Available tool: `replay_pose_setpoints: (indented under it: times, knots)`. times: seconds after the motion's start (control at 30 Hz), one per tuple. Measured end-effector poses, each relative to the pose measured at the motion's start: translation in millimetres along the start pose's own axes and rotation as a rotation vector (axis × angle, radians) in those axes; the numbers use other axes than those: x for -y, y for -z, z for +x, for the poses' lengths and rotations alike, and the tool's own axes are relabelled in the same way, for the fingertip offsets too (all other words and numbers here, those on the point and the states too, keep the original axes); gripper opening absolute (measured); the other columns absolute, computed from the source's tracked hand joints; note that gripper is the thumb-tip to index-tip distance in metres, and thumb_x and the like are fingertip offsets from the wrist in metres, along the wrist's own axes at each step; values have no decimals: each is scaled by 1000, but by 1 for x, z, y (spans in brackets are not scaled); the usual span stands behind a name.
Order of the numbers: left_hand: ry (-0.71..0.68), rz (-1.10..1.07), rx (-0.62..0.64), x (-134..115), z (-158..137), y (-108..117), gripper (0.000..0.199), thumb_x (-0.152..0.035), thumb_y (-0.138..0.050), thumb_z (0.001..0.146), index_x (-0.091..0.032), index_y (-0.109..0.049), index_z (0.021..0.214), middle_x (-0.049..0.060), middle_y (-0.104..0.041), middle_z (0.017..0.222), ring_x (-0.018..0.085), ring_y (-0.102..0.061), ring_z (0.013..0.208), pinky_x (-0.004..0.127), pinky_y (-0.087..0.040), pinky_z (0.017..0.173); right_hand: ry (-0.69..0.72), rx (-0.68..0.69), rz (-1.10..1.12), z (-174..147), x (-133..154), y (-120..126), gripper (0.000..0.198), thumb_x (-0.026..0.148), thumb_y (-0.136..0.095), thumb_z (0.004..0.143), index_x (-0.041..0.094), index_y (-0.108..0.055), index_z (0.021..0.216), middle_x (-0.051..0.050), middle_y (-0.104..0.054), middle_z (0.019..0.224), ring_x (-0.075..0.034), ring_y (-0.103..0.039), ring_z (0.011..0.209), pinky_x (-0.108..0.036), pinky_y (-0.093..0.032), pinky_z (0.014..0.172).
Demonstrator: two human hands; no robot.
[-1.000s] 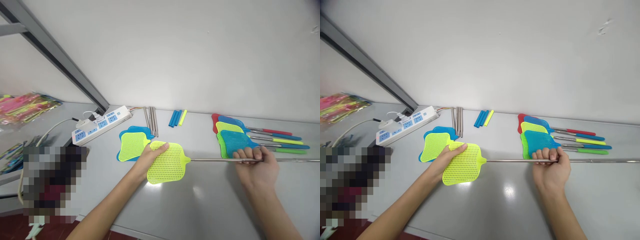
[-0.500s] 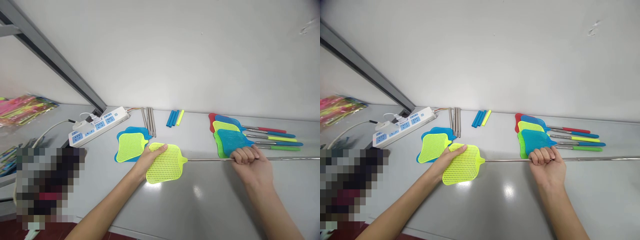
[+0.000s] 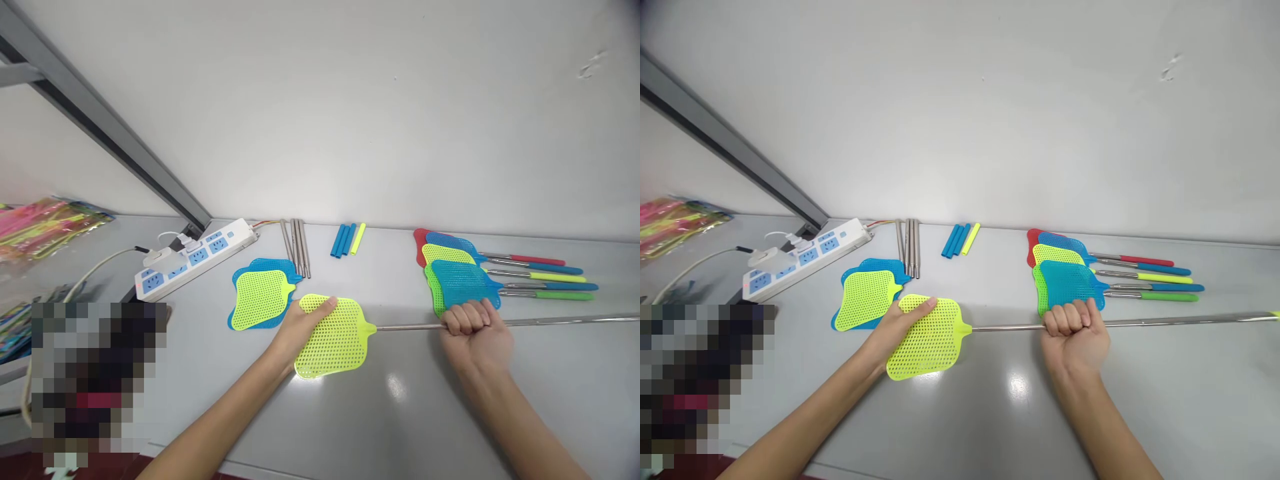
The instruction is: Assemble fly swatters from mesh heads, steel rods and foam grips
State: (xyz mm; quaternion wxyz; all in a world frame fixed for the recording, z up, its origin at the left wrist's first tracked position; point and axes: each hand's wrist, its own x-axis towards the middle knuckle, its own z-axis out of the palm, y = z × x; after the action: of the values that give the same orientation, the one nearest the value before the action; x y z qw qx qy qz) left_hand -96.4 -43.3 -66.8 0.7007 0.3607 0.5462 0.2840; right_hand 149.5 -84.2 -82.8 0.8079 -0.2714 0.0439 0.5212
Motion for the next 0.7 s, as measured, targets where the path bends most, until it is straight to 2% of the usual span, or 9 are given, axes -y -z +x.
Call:
replay_pose_setpoints:
  times: [0.17, 0.4, 0.7]
  knots:
    - [1, -16, 3, 1, -3, -4, 32, -43, -59, 65, -13, -59, 74, 9, -64, 73, 20, -61, 65, 28, -48, 58, -59, -48, 43, -3, -13, 3, 31, 18, -34, 79, 19, -13, 57, 7, -4, 48, -8, -8, 38, -23, -13, 33]
    - [-24, 19, -73, 2, -8, -13, 31, -43, -60, 63, -13, -58, 69, 7, -63, 66, 19, -60, 60, 27, -47, 53, -86, -53, 17, -8, -21, 2, 31, 17, -38, 78, 19, -16, 56, 7, -5, 49, -8, -10, 37, -22, -14, 33]
    - [10, -134, 54, 0, -5, -13, 30, -41, -61, 65, -13, -58, 75, 8, -64, 71, 20, -61, 64, 30, -48, 61, -159, 42, -21, -5, -13, -2, 31, 18, -38, 79, 19, -18, 56, 7, -8, 49, -7, -15, 38, -20, -21, 34]
